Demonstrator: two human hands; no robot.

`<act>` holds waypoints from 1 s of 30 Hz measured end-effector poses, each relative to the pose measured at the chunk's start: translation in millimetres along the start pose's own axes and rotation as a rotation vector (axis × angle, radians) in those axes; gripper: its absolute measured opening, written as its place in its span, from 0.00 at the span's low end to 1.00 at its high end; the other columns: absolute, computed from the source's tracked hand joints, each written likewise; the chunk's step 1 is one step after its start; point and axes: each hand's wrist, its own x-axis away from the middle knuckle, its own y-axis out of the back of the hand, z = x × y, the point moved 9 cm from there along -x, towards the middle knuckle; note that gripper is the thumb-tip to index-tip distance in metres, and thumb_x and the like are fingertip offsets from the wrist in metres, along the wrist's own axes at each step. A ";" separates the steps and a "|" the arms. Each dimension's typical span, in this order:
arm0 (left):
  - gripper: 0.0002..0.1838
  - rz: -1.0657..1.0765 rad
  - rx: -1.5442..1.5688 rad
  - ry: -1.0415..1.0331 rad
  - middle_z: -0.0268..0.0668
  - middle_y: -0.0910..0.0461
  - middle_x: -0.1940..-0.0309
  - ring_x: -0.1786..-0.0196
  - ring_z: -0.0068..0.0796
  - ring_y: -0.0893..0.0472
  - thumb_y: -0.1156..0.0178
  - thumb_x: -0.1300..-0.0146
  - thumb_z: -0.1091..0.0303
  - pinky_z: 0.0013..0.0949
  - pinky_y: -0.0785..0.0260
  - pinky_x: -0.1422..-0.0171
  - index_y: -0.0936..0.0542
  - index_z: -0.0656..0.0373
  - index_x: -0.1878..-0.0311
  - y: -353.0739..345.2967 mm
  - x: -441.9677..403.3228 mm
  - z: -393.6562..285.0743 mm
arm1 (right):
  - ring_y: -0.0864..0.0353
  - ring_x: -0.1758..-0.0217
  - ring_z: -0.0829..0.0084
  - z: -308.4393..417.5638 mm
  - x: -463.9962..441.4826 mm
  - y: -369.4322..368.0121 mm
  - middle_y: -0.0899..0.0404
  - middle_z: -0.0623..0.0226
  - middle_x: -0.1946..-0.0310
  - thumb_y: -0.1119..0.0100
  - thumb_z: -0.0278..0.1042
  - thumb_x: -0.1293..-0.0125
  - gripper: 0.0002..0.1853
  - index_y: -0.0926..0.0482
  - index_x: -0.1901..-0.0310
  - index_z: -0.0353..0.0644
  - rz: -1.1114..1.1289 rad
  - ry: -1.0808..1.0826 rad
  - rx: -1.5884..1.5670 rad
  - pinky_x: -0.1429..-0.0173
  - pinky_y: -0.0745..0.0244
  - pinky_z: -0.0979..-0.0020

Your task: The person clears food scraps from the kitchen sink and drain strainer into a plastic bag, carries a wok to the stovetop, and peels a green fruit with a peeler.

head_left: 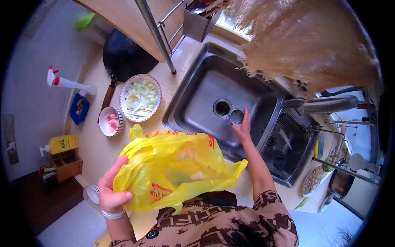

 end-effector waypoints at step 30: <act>0.52 0.504 0.021 -0.059 0.38 0.42 0.28 0.27 0.30 0.40 0.37 0.52 0.75 0.32 0.52 0.23 0.50 0.54 0.23 -60.4 22.3 -23.7 | 0.29 0.43 0.50 336.6 154.6 12.6 0.26 0.49 0.50 0.32 0.33 0.55 0.34 0.30 0.42 0.38 0.526 0.788 0.285 0.39 0.33 0.58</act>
